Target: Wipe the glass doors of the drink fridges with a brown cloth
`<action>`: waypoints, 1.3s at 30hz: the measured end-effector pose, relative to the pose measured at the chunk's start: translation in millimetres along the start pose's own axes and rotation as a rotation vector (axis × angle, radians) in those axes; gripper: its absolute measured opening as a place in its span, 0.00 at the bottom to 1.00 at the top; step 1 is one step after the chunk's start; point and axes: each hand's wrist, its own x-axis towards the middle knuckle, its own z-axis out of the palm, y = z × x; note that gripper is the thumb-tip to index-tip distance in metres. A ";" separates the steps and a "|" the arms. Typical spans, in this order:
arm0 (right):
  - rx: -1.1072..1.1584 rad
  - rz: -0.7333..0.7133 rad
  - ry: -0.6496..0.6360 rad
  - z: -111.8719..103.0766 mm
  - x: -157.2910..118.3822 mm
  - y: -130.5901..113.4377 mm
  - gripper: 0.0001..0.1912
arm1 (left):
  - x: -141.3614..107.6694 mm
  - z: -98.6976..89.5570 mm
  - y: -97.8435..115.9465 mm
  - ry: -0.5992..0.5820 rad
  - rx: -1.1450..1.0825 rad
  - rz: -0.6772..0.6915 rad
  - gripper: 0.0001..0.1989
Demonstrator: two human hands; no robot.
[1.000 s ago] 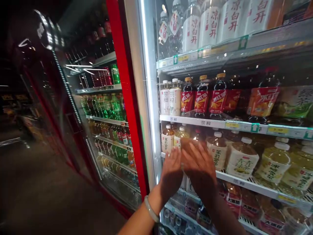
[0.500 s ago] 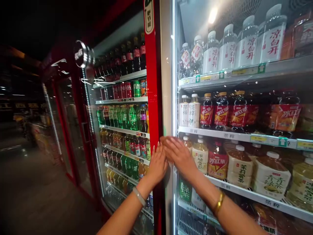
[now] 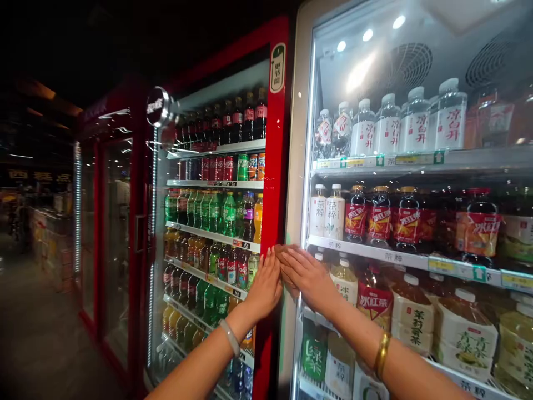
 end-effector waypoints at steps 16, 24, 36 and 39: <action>-0.063 -0.152 0.068 1.2 66.6 33.7 0.26 | 44.8 -38.0 -26.9 0.104 0.069 0.040 0.33; -0.222 0.034 0.151 -16.7 188.0 109.0 0.24 | 182.9 -118.8 -22.3 0.339 0.046 -0.098 0.33; -0.452 -0.092 0.104 -30.6 301.2 140.4 0.15 | 254.5 -159.4 -65.6 0.417 -0.003 -0.135 0.32; -0.440 -0.019 0.157 -35.1 351.3 175.2 0.18 | 304.7 -196.2 -78.3 0.469 0.002 -0.115 0.32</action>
